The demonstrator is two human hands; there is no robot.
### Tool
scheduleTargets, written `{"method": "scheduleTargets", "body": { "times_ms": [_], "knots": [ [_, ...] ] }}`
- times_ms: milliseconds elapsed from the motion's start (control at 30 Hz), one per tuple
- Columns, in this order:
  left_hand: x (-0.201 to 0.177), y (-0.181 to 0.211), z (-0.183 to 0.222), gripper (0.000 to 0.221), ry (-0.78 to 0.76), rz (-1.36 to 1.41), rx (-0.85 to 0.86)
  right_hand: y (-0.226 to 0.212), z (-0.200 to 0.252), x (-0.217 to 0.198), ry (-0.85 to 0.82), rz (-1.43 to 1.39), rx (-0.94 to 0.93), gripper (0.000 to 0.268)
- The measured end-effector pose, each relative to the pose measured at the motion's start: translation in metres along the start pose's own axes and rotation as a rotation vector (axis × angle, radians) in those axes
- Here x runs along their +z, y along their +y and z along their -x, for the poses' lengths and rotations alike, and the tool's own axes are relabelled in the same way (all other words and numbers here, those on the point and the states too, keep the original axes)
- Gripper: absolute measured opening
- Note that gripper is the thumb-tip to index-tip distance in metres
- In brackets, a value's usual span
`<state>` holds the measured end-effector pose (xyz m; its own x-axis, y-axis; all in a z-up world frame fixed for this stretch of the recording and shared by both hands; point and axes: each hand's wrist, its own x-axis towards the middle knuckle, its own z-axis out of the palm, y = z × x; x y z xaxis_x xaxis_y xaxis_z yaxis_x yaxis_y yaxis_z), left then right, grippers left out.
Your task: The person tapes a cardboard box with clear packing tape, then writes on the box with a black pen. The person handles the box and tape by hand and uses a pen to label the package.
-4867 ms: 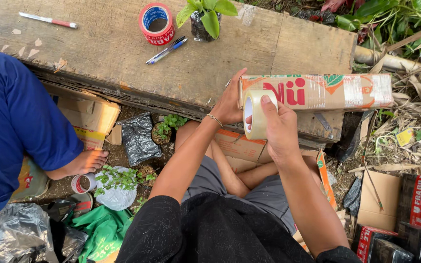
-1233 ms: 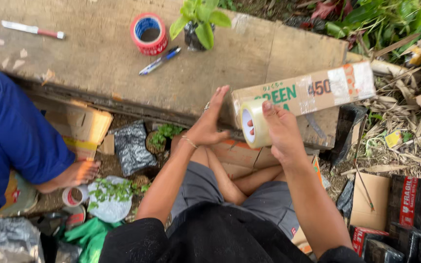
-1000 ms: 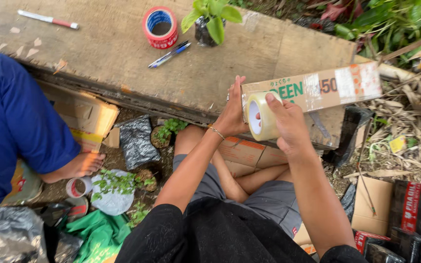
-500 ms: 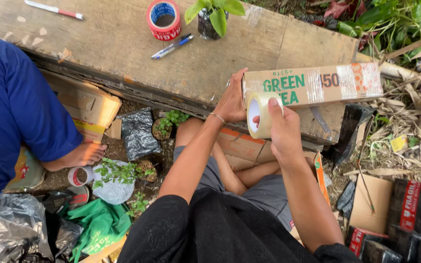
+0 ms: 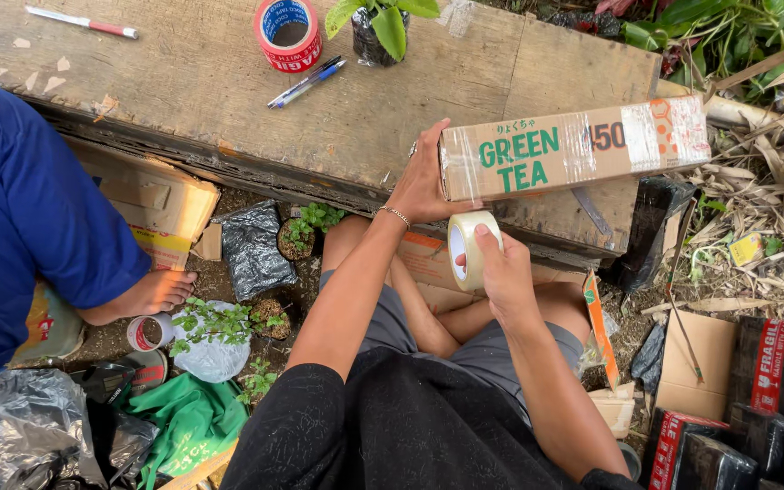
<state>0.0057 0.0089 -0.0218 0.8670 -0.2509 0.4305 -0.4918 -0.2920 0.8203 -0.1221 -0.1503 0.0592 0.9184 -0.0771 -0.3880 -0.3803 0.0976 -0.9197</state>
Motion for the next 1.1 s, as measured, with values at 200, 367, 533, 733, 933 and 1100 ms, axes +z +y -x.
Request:
{"method": "scheduleTargets", "body": {
  "times_ms": [200,367,533,733,933,1100],
  "knots": [
    [0.000,0.000,-0.002,0.135,-0.003,-0.014,-0.012,0.015,-0.010,-0.007,0.013,0.020,0.036,0.035],
    [0.000,-0.001,0.001,0.134,0.021,-0.042,0.008,0.030,-0.015,-0.008,-0.003,-0.011,0.006,0.035],
    [0.000,0.000,-0.003,0.136,-0.008,-0.038,-0.038,0.046,-0.023,-0.007,0.028,-0.067,0.039,0.032],
    [-0.004,0.018,-0.004,0.136,0.080,-0.126,0.052,0.050,-0.032,-0.007,0.005,-0.025,0.016,0.033],
    [-0.019,0.036,-0.008,0.120,0.007,-0.565,0.383,0.050,-0.028,-0.021,-0.063,-0.064,0.098,0.033],
    [-0.026,0.041,-0.031,0.088,-0.450,-0.598,0.406,0.044,-0.031,-0.024,-0.057,-0.050,0.111,0.034]
  ]
}}
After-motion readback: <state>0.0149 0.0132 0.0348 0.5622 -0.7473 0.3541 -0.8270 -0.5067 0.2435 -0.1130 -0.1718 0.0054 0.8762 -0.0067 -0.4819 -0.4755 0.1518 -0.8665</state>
